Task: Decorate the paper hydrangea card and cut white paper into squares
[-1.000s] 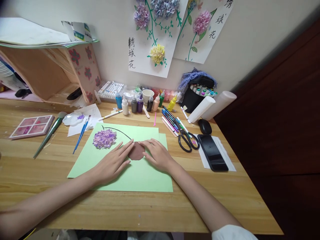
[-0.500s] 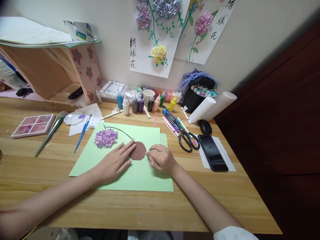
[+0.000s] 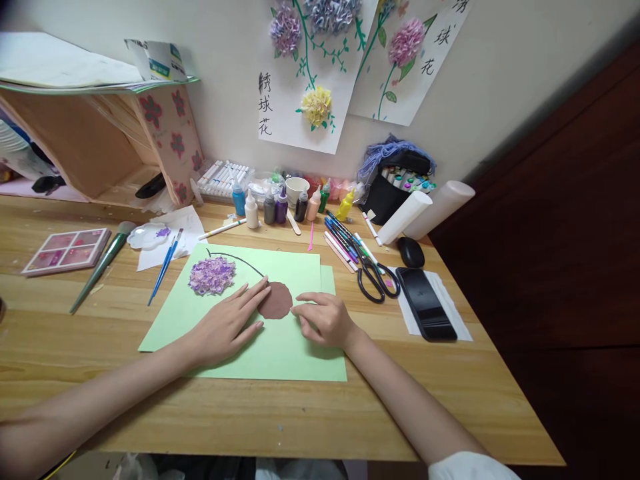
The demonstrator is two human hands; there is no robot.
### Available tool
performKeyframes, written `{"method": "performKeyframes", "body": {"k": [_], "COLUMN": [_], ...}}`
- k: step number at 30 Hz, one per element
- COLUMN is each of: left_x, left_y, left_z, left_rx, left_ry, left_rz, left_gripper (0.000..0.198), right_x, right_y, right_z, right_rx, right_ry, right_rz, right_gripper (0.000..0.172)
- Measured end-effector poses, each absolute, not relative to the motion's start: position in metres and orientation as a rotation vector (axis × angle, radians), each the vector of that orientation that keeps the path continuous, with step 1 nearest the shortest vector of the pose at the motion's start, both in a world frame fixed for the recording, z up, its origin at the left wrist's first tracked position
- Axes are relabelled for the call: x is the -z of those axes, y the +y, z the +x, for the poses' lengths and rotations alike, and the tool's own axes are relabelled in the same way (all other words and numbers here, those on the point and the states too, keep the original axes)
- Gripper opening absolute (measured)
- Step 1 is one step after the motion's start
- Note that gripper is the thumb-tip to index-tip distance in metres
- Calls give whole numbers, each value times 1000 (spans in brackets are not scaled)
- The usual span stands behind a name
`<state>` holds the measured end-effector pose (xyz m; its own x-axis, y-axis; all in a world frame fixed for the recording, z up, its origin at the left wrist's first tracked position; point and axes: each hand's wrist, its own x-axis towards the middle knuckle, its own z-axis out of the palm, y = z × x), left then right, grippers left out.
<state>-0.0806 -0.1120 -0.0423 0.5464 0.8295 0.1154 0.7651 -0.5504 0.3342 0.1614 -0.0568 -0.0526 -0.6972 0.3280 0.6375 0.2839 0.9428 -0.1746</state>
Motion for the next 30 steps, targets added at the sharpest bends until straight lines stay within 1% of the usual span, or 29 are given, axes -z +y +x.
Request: {"method": "performKeyframes", "body": {"k": [10, 16, 19, 24, 27, 30], "left_x": [45, 44, 40, 38, 38, 38], "left_y": [-112, -112, -113, -115, -116, -117], "left_z": [-81, -82, -83, -83, -83, -82], "left_rx": [-433, -465, -499, -492, -466, -487], "left_ry": [1315, 1303, 1259, 1034, 1009, 1015], "left_rz": [2561, 2555, 2571, 2709, 2710, 2683], "left_gripper": [58, 58, 53, 44, 44, 44], "right_x": [55, 55, 56, 56, 55, 54], "right_y": [-57, -57, -58, -58, -57, -55], "right_z": [162, 163, 164, 161, 159, 159], "right_rx": [-85, -155, -137, -89, -163, -236], "right_ry": [-2423, -2396, -2384, -2376, -2392, -2402], "right_rz": [-422, -505, -517, -580, -660, -696], "right_gripper": [37, 33, 32, 33, 31, 34]}}
